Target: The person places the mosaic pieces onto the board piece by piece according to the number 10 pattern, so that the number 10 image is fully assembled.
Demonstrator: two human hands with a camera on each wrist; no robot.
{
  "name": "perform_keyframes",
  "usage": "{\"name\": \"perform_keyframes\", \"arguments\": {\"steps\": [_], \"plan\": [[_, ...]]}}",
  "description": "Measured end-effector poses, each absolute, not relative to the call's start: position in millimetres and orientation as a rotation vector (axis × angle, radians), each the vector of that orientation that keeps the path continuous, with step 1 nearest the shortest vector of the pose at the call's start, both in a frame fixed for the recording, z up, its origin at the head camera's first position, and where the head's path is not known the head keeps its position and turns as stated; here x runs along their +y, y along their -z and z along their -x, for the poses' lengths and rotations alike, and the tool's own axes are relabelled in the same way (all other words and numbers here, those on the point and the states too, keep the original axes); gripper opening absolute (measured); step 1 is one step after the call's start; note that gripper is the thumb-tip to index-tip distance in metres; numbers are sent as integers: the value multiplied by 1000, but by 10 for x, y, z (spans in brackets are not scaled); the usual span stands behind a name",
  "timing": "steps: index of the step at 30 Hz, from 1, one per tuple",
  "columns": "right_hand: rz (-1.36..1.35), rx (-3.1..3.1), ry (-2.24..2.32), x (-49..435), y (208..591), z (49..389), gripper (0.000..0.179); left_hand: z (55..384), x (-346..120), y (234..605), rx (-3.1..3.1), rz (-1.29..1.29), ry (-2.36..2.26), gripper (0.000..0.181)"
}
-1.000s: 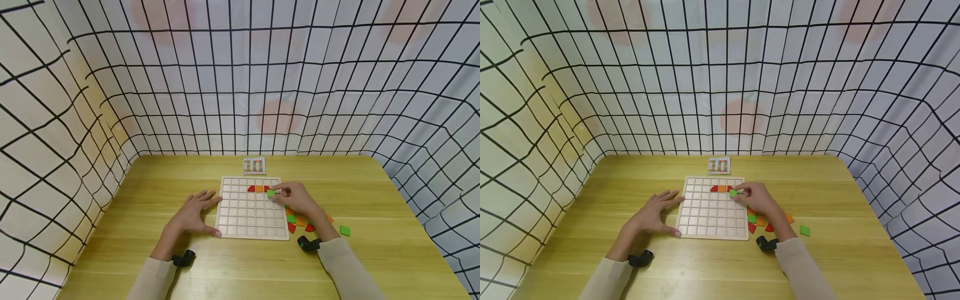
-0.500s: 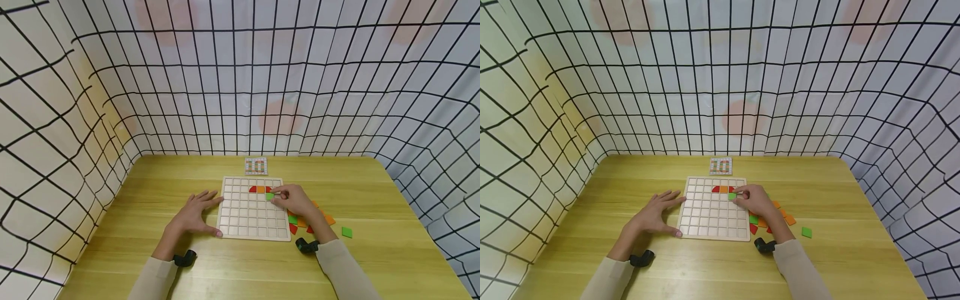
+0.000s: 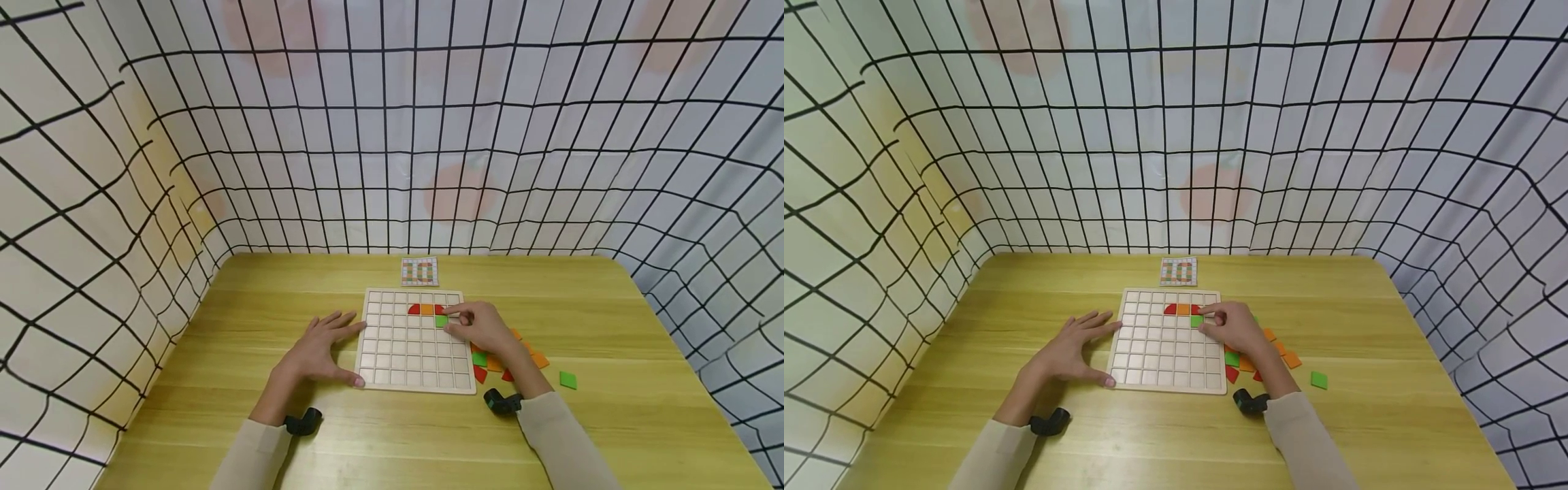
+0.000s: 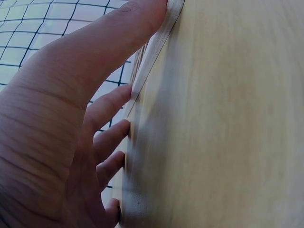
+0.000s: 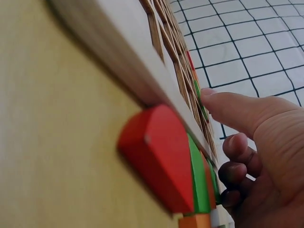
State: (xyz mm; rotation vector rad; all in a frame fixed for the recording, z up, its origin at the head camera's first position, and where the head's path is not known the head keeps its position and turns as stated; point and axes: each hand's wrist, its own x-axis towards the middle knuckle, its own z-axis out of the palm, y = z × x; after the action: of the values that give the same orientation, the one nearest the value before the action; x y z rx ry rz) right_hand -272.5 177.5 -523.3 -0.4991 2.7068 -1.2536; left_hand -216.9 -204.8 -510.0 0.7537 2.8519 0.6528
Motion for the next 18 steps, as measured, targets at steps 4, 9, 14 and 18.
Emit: {"name": "perform_keyframes", "arguments": {"steps": [4, 9, 14, 18], "plan": [[475, 2688, 1309, 1823, 5214, 2710, 31, 2175, -2043, 5099, 2850, -748, -650, 114], [437, 2703, 1330, 1934, 5184, 2675, 30, 2181, -2040, 5078, 2850, -747, -644, 114], [453, 2741, 1300, 2106, 5177, 2607, 29, 2176, -2042, 5087, 2858, -757, -650, 114], [432, 2759, 1289, 2284, 5162, 2532, 30, 2177, -2040, 5096, 2862, -760, -645, 115]]}}
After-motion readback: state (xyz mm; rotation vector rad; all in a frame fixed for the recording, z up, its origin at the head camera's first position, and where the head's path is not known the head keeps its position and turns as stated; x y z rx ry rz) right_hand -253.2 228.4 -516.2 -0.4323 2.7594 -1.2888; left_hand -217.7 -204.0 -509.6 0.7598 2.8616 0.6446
